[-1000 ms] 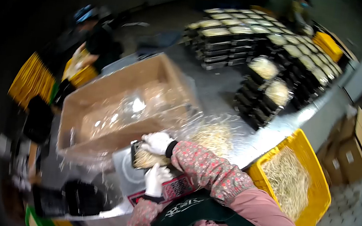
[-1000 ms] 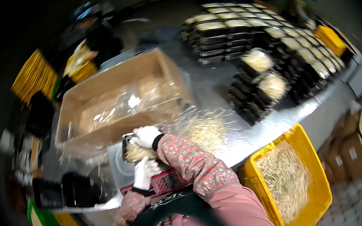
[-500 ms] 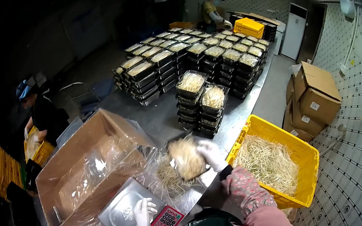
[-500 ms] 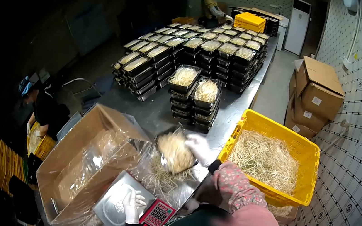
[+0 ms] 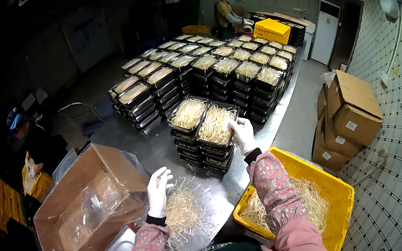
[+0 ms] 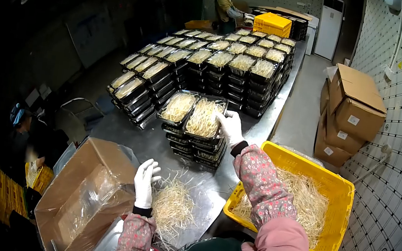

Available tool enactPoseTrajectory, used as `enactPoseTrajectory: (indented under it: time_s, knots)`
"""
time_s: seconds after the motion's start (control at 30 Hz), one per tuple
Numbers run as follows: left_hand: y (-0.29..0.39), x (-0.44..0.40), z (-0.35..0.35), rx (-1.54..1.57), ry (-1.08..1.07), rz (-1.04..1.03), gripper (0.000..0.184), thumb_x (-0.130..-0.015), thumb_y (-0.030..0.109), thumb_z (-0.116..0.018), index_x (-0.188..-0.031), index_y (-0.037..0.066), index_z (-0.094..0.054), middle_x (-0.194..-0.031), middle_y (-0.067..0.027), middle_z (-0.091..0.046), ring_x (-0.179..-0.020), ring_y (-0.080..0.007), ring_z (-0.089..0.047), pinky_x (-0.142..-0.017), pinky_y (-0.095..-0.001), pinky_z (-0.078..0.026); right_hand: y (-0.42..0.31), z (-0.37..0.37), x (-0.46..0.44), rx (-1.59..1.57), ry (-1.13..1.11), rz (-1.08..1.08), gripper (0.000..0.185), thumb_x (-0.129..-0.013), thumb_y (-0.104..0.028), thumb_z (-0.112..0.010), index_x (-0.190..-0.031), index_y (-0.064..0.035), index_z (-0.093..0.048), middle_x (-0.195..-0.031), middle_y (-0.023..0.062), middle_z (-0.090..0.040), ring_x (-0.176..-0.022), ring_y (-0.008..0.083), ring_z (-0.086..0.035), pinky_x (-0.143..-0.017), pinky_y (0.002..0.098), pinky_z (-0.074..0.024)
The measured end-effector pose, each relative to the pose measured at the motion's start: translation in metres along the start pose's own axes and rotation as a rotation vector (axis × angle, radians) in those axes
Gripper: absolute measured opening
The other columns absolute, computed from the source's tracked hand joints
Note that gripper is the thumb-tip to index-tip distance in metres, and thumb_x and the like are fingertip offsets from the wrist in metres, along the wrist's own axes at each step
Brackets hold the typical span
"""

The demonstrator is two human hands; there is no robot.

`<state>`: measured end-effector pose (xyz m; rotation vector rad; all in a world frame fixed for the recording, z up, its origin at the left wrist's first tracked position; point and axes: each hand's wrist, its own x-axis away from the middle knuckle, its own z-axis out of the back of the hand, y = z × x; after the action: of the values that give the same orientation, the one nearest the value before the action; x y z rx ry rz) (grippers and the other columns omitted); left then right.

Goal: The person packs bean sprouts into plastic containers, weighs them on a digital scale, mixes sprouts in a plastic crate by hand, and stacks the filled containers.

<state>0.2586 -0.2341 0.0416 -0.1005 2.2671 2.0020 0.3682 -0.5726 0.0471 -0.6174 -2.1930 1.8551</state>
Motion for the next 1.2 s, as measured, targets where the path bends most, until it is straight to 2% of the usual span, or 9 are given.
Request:
enactPoseTrajectory:
  time_s: [0.2,0.3,0.4,0.5,0.7,0.9,1.0,1.07,1.2]
  knots:
    - [-0.109,-0.065,-0.018,0.211,0.081,0.340,0.076,-0.099,0.041,-0.060,-0.157,0.015,-0.020,-0.159,-0.0128,-0.026,-0.141,-0.0353,-0.035,-0.098,-0.0486,-0.049,0.068,0.045,0.044,-0.048,0.204,0.107,0.063,-0.094,-0.029,-0.069,-0.145,-0.0093,-0.037,-0.114,0.0081,-0.060,-0.084,0.0088,-0.058,-0.066,0.0232,-0.0511]
    - [-0.138,-0.096,-0.051,0.352,0.148,0.535,0.107,-0.087,0.068,-0.060,-0.159,0.031,0.010,-0.167,-0.0065,0.002,-0.151,-0.0403,-0.010,-0.102,-0.0752,-0.030,0.109,0.043,0.070,0.037,0.088,-0.094,0.092,-0.092,-0.030,-0.072,-0.159,-0.0112,-0.012,-0.160,0.0179,-0.023,-0.141,0.0289,-0.034,-0.116,0.0433,-0.0292]
    - [-0.178,-0.134,-0.069,0.476,0.022,0.573,0.108,-0.081,0.083,-0.051,-0.160,0.029,-0.001,-0.166,-0.0046,-0.009,-0.146,-0.0408,-0.020,-0.102,-0.0777,-0.026,0.126,0.027,0.071,-0.206,-0.052,-0.240,0.084,-0.100,-0.031,-0.060,-0.161,-0.0164,-0.005,-0.164,0.0137,-0.016,-0.145,0.0295,-0.031,-0.097,0.0406,-0.0493]
    - [-0.196,-0.151,-0.093,0.455,0.261,0.423,0.100,-0.082,0.085,-0.046,-0.159,0.033,-0.009,-0.165,-0.0019,-0.015,-0.148,-0.0362,-0.020,-0.107,-0.0742,-0.025,0.118,0.012,0.064,-0.298,-0.118,-0.145,0.080,-0.101,-0.032,-0.058,-0.160,-0.0078,-0.010,-0.160,0.0115,-0.027,-0.147,0.0216,-0.026,-0.120,0.0359,-0.0211]
    - [-0.191,-0.189,-0.092,0.567,0.047,0.537,0.092,-0.090,0.083,-0.029,-0.153,0.016,-0.037,-0.153,-0.0052,-0.043,-0.137,-0.0288,-0.044,-0.114,-0.0479,-0.037,0.166,-0.004,0.025,-0.235,-0.101,-0.154,0.076,-0.099,-0.035,-0.061,-0.158,-0.0070,-0.021,-0.162,0.0123,-0.023,-0.151,0.0248,-0.018,-0.122,0.0364,-0.0147]
    - [-0.210,-0.263,-0.091,0.507,0.039,0.450,0.076,-0.097,0.066,-0.039,-0.154,0.036,0.001,-0.162,-0.0071,-0.022,-0.139,-0.0364,-0.038,-0.099,-0.0645,-0.040,0.178,-0.031,-0.049,-0.219,-0.088,-0.213,0.078,-0.099,-0.034,-0.061,-0.160,-0.0158,-0.017,-0.166,0.0164,-0.009,-0.154,0.0269,0.004,-0.122,0.0398,-0.0037]
    - [-0.240,-0.317,-0.076,0.502,-0.008,0.505,0.081,-0.100,0.060,-0.042,-0.153,0.046,0.019,-0.166,-0.0093,-0.010,-0.139,-0.0434,-0.035,-0.091,-0.0748,-0.040,0.180,-0.049,-0.094,-0.134,-0.044,-0.162,0.070,-0.103,-0.022,-0.058,-0.159,-0.0080,-0.019,-0.158,0.0074,-0.032,-0.141,0.0166,-0.035,-0.116,0.0307,-0.0290]
    - [-0.208,-0.337,-0.096,0.476,0.031,0.497,0.087,-0.098,0.063,-0.045,-0.153,0.046,0.020,-0.167,-0.0092,-0.002,-0.141,-0.0466,-0.029,-0.093,-0.0776,-0.036,0.187,-0.061,-0.120,-0.277,-0.053,-0.197,0.078,-0.098,-0.037,-0.062,-0.160,-0.0152,-0.020,-0.166,0.0153,-0.014,-0.154,0.0264,-0.003,-0.123,0.0392,-0.0073]
    - [-0.216,-0.394,-0.099,0.472,0.005,0.484,0.096,-0.094,0.064,-0.054,-0.153,0.045,0.020,-0.167,-0.0079,0.003,-0.147,-0.0469,-0.013,-0.097,-0.0846,-0.020,0.193,-0.080,-0.167,-0.321,-0.006,-0.183,0.080,-0.097,-0.037,-0.064,-0.159,-0.0131,-0.020,-0.164,0.0183,-0.017,-0.152,0.0260,-0.014,-0.122,0.0361,-0.0136]
